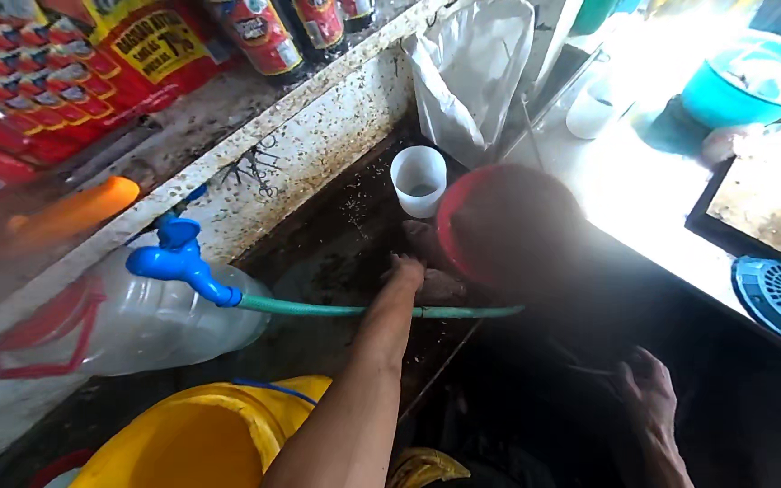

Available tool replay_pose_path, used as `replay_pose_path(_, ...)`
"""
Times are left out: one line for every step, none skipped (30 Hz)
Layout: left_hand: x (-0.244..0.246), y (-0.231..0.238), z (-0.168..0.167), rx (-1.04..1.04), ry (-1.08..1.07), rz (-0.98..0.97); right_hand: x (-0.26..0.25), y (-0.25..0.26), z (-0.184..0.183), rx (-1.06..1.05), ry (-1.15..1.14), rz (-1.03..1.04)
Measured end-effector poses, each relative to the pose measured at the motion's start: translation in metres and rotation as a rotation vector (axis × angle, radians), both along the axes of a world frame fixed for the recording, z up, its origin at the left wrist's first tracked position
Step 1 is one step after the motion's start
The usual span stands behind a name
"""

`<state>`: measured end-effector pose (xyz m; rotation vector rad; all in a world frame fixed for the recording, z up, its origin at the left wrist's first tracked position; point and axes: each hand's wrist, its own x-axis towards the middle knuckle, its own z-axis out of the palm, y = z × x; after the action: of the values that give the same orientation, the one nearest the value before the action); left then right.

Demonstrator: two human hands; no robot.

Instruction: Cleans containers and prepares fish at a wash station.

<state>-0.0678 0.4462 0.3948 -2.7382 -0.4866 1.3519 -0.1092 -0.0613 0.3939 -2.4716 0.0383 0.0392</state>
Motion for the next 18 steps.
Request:
replay_pose_path(0.000, -0.002, -0.002, 0.000, 0.008, -0.032, -0.010, -0.012, -0.005, -0.012, 0.026, -0.025)
replay_pose_path(0.000, -0.003, -0.002, -0.004, 0.009, -0.057, -0.020, -0.023, -0.008, -0.020, 0.063, -0.051)
replay_pose_path(0.001, -0.003, -0.001, -0.010, 0.017, -0.078, -0.030, -0.032, -0.010, -0.024, 0.100, -0.077)
replay_pose_path(0.002, -0.002, 0.002, -0.021, 0.033, -0.093, -0.040, -0.040, -0.012, -0.024, 0.141, -0.101)
replay_pose_path(0.002, 0.001, 0.007, -0.036, 0.046, -0.095, -0.049, -0.045, -0.013, -0.021, 0.179, -0.126)
replay_pose_path(0.003, 0.004, 0.012, -0.052, 0.058, -0.083, -0.056, -0.050, -0.016, -0.020, 0.204, -0.143)
replay_pose_path(0.002, 0.009, 0.015, -0.072, 0.058, -0.049, -0.063, -0.052, -0.020, -0.020, 0.218, -0.151)
replay_pose_path(0.002, 0.016, 0.016, -0.089, 0.051, -0.002, -0.068, -0.055, -0.026, -0.017, 0.231, -0.154)
replay_pose_path(0.001, 0.022, 0.014, -0.108, 0.044, 0.049, -0.073, -0.057, -0.031, -0.014, 0.240, -0.156)
replay_pose_path(-0.001, 0.027, 0.011, -0.120, 0.039, 0.095, -0.078, -0.059, -0.036, -0.009, 0.245, -0.154)
replay_pose_path(-0.005, 0.031, 0.008, -0.109, 0.037, 0.120, -0.081, -0.058, -0.042, -0.008, 0.254, -0.150)
replay_pose_path(-0.008, 0.032, 0.007, -0.075, 0.026, 0.133, -0.083, -0.057, -0.047, -0.004, 0.266, -0.147)
replay_pose_path(-0.012, 0.031, 0.006, -0.030, 0.018, 0.144, -0.086, -0.054, -0.050, 0.000, 0.283, -0.146)
replay_pose_path(-0.013, 0.029, 0.008, 0.012, 0.009, 0.154, -0.088, -0.050, -0.052, 0.007, 0.302, -0.145)
replay_pose_path(-0.011, 0.028, 0.013, 0.039, -0.020, 0.170, -0.089, -0.046, -0.053, 0.018, 0.321, -0.143)
replay_pose_path(-0.008, 0.026, 0.022, 0.036, -0.075, 0.202, -0.090, -0.042, -0.052, 0.025, 0.335, -0.138)
replay_pose_path(-0.007, 0.024, 0.035, 0.009, -0.167, 0.237, -0.092, -0.039, -0.052, 0.035, 0.338, -0.128)
replay_pose_path(-0.007, 0.023, 0.048, -0.034, -0.292, 0.274, -0.094, -0.035, -0.052, 0.043, 0.330, -0.117)
